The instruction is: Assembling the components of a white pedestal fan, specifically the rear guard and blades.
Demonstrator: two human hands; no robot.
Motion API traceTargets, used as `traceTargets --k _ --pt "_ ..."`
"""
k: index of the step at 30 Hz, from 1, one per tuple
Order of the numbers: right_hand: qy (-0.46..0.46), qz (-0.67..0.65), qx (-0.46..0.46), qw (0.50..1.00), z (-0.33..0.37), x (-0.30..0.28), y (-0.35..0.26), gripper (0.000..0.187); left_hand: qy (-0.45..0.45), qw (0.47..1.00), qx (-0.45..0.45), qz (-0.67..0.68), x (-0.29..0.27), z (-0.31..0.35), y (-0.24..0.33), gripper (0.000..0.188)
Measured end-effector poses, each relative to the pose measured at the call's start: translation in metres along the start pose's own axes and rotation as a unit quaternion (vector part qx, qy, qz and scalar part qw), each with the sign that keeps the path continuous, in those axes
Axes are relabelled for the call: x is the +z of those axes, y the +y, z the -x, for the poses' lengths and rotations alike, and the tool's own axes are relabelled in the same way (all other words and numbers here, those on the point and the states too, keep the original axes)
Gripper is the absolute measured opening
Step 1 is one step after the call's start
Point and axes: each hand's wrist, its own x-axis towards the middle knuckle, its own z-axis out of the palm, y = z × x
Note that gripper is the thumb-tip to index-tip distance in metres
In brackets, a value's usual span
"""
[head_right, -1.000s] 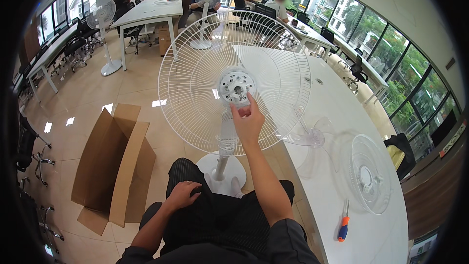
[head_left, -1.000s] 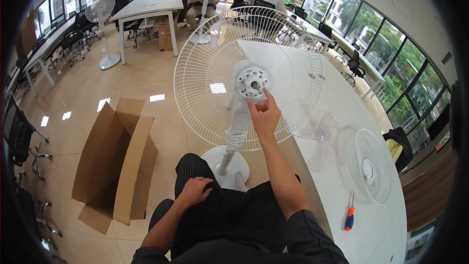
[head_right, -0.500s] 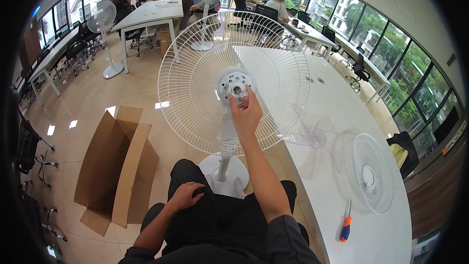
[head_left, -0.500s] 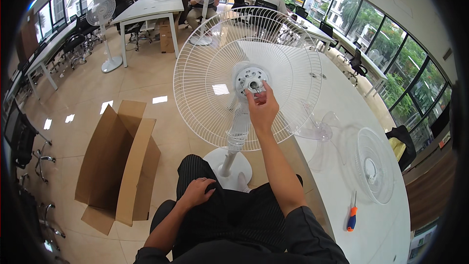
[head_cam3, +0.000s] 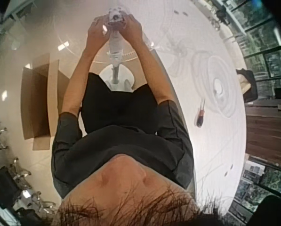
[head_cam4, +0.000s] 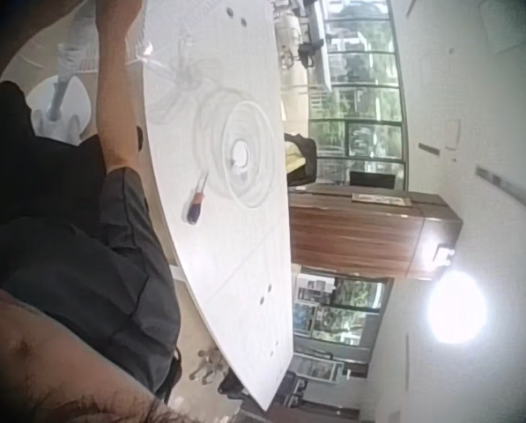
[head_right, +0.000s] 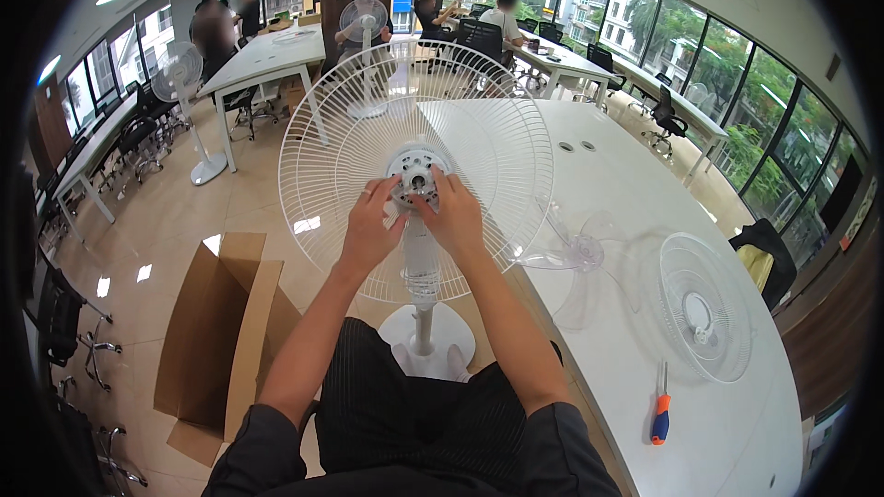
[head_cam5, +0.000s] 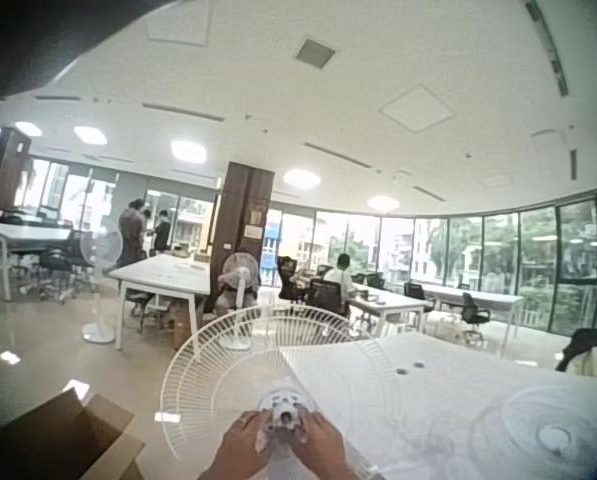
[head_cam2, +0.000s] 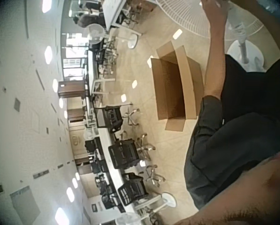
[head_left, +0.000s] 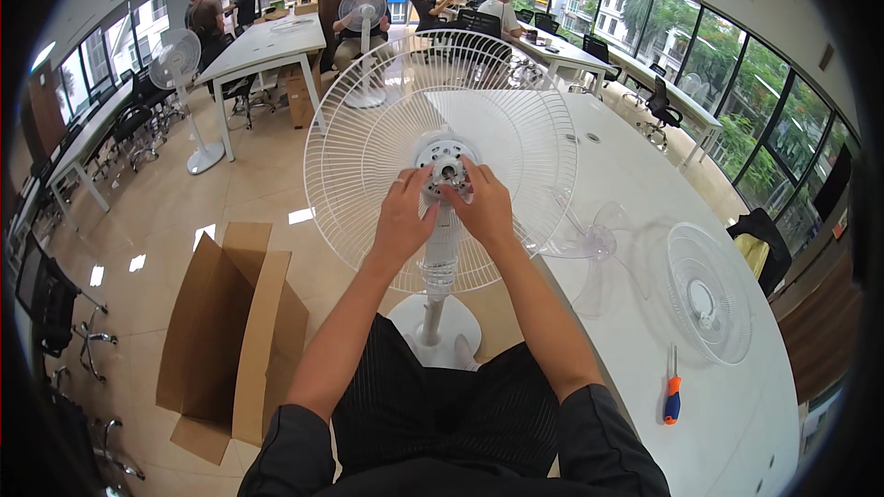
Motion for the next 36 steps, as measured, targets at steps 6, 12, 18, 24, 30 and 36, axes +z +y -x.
traceTargets --k 6,12,18,24,30,36 --pt "-0.029 -0.033 -0.003 0.999 0.013 -0.005 0.003 0.058 -0.01 0.989 0.111 -0.099 0.011 -0.024 -0.005 0.069" --pt "-0.089 -0.07 0.044 0.993 0.032 -0.007 0.006 0.052 -0.068 0.986 0.115 -0.099 0.014 -0.03 -0.004 0.066" --pt "-0.054 -0.111 0.069 0.99 0.027 -0.011 0.0 0.051 -0.06 0.982 0.163 -0.076 0.01 -0.045 -0.009 0.058" --pt "-0.011 -0.117 0.041 0.992 0.017 -0.008 0.002 0.052 -0.106 0.982 0.134 -0.08 0.01 -0.056 -0.008 0.058" --pt "-0.033 -0.141 0.066 0.987 0.022 -0.005 0.006 0.045 -0.117 0.978 0.158 -0.069 0.009 -0.057 -0.01 0.061" --pt "-0.04 -0.156 0.087 0.983 0.026 -0.003 0.003 0.046 -0.134 0.976 0.15 -0.085 0.002 -0.055 -0.008 0.06"
